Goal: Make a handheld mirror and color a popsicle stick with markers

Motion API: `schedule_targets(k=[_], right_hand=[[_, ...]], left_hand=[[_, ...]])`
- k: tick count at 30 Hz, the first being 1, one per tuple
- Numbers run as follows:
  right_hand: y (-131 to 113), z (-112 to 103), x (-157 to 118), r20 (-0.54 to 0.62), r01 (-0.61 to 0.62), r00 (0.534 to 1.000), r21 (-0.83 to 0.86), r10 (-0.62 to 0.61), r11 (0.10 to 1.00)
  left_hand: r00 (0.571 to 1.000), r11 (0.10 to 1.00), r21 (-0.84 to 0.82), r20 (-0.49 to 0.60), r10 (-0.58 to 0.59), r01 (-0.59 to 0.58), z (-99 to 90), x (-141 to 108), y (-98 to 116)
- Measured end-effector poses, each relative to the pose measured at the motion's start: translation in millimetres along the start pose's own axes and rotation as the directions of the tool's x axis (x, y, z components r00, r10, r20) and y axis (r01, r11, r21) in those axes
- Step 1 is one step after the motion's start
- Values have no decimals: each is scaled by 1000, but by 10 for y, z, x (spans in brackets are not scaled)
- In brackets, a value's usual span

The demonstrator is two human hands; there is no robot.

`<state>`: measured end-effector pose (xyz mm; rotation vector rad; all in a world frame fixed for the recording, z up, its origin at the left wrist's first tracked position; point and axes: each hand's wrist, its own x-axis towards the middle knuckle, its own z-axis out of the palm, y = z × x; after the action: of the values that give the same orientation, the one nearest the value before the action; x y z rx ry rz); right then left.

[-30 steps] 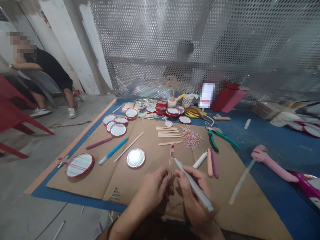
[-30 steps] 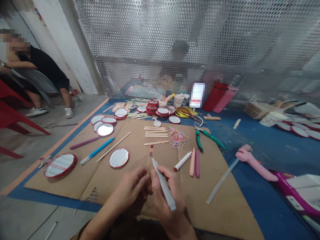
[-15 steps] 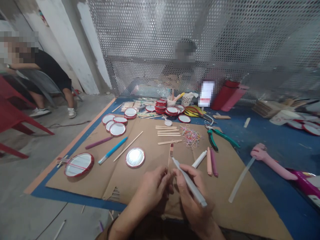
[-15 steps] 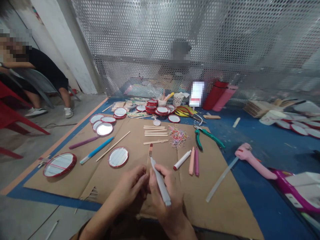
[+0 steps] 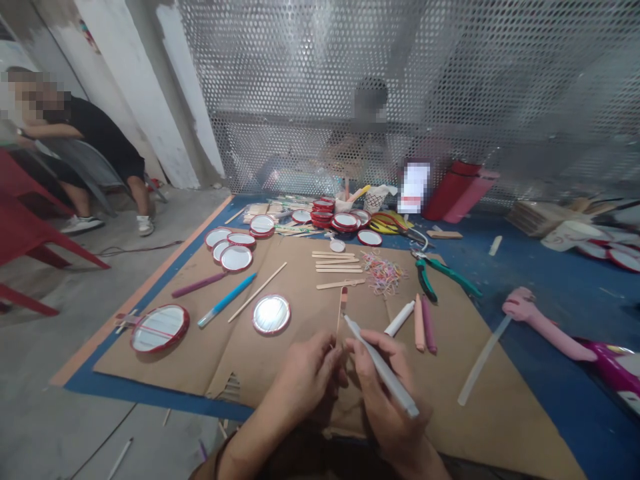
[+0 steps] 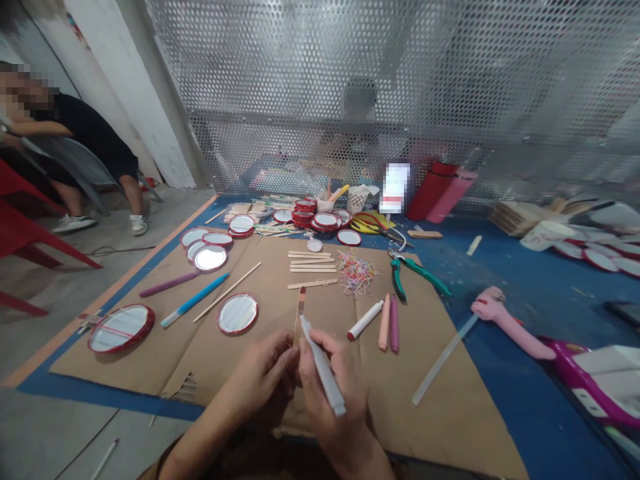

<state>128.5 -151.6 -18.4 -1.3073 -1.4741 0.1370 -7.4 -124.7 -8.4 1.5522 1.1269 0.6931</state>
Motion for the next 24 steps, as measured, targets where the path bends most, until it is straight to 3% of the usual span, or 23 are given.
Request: schedule_targets(k=[3,8,13,18,24], right_hand=[[-27,-5,11,36,19,999,-9,-19,1000],[-68,-8,22,-55,-30,998,13,31,999],[-29,-6,14,22,16,1000,20,-17,1000],[-17,-5,4,-51,-18,999,-18,17,1000],[-27,-20,-5,46,6,999,35,-8,999]], left_hand=[[1000,1000,-7,-9,5,-5,2,-6,-2],[1000,1000,-7,3,11,-11,-9,5,-5],[1000,1000,13,-18,23,-23,-8,6,1],[1000,1000,-9,0,7,-7,0,-2,-8],[1000,1000,-15,-16,9,-9,-6,1,-8]])
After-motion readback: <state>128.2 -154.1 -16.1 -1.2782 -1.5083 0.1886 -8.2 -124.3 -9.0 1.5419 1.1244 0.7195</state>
